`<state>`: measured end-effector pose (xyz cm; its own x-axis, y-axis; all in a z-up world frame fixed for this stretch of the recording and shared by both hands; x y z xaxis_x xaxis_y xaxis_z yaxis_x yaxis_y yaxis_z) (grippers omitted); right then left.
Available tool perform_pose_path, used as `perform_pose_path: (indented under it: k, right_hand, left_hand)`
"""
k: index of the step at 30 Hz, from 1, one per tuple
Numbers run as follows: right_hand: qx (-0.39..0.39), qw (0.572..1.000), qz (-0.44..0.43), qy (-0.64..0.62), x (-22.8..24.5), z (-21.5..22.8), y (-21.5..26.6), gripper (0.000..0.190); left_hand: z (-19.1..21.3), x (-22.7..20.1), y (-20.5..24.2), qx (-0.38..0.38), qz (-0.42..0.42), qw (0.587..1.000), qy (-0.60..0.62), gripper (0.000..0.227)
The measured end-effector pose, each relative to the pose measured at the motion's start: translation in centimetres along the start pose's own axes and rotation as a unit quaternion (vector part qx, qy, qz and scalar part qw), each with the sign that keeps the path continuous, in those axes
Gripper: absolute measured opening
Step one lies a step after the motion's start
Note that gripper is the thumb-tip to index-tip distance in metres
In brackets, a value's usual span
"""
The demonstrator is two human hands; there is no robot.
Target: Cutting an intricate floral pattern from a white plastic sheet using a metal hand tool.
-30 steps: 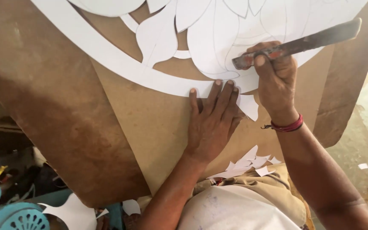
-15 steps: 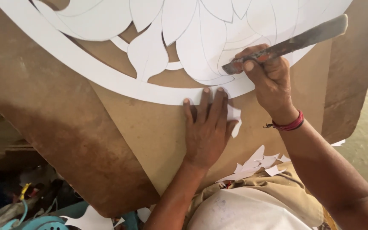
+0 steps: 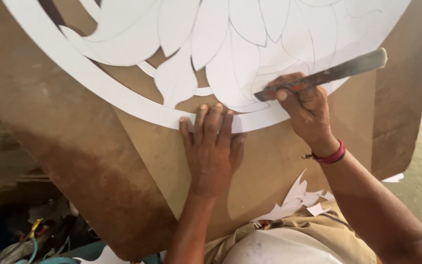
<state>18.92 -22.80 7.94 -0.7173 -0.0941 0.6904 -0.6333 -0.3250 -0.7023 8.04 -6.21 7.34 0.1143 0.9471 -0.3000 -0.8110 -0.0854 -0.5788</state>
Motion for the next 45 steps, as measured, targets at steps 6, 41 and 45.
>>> perform_pose_path:
  k: [6,41,45]
  right_hand:
    - [-0.136,0.989,-0.062,0.005,0.7,1.6,4.4,0.011]
    - [-0.2,0.961,-0.136,-0.133,3.3,2.4,13.0,0.018]
    - [-0.225,0.948,-0.151,-0.169,2.6,2.2,14.4,0.022]
  left_hand:
    - [0.7,0.1,-0.3,-0.028,-0.011,0.999,0.019,0.045]
    - [-1.8,-4.0,8.8,-0.028,-0.045,0.998,0.025,0.036]
    - [-2.1,-4.6,9.4,-0.024,-0.06,0.998,0.021,0.04]
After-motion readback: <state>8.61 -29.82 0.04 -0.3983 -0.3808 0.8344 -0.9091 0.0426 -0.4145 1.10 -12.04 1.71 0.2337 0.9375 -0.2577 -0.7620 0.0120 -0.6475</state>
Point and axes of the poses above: each hand's wrist, its own y-axis away from the middle knuckle, its own z-axis out of the back of the hand, x = y × z, the point moved 9 cm from there along -y, towards the middle knuckle, and after that the axes turned 6 degrees about z, right-handed, at the moved point
